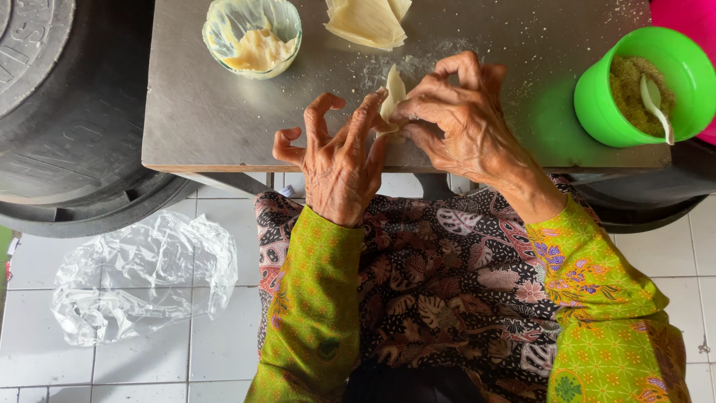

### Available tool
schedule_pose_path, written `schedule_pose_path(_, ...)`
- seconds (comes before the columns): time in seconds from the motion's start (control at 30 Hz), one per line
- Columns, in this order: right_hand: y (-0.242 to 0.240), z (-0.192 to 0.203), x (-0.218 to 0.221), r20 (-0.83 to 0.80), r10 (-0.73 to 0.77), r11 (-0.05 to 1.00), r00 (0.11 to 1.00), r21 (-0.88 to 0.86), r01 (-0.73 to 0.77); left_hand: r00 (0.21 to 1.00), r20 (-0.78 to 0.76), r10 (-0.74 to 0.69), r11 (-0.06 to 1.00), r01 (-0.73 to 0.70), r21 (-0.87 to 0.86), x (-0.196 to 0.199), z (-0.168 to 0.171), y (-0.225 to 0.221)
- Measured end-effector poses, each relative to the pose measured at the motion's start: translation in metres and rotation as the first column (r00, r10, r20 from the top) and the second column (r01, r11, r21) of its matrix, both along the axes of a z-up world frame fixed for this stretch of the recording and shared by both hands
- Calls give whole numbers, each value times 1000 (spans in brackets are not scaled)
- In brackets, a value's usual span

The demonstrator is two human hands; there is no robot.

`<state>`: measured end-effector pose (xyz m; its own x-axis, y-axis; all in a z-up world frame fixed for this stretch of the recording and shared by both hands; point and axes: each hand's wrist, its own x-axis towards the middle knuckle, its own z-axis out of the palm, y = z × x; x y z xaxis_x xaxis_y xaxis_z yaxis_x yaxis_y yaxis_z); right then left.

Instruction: The person picks up thin dough wrappers, applies a paste to the edges by hand, places a spoonful of filling in the center using a spoon, and folds the wrappers into triangles on a metal table.

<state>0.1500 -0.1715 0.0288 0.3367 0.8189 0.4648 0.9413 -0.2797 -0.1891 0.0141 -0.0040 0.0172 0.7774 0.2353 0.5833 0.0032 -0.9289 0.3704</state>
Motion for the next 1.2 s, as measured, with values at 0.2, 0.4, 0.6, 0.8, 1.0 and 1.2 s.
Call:
schedule_pose_path(0.2, 0, -2, -2, 48, 21, 1000, 999, -1, -21, 999, -27, -24, 999, 25, 29, -3, 5, 8)
schedule_pose_path(0.4, 3, -8, 1, 49, 32, 998, 998, 55, -35, 1000, 4, -26, 996, 26, 82, -3, 3, 13)
schedule_pose_path(0.6, 2, -9, 0, 125, 50, 998, 991, 28, -54, 999, 35, -41, 996, 38, 80, -1, -1, 16)
schedule_pose_path(0.8, -3, 7, -13, 143, 103, 994, 984, -38, -99, 998, 58, -13, 992, 6, 128, 2, -6, 18)
schedule_pose_path(1.0, 0, -1, -12, 377, 80, 997, 923, -49, -67, 991, -25, -129, 992, 129, 6, 1, 1, 24)
schedule_pose_path(1.2, 8, -16, 2, 256, 39, 999, 966, 4, -41, 989, -20, -144, 990, 144, -1, 3, 1, 25)
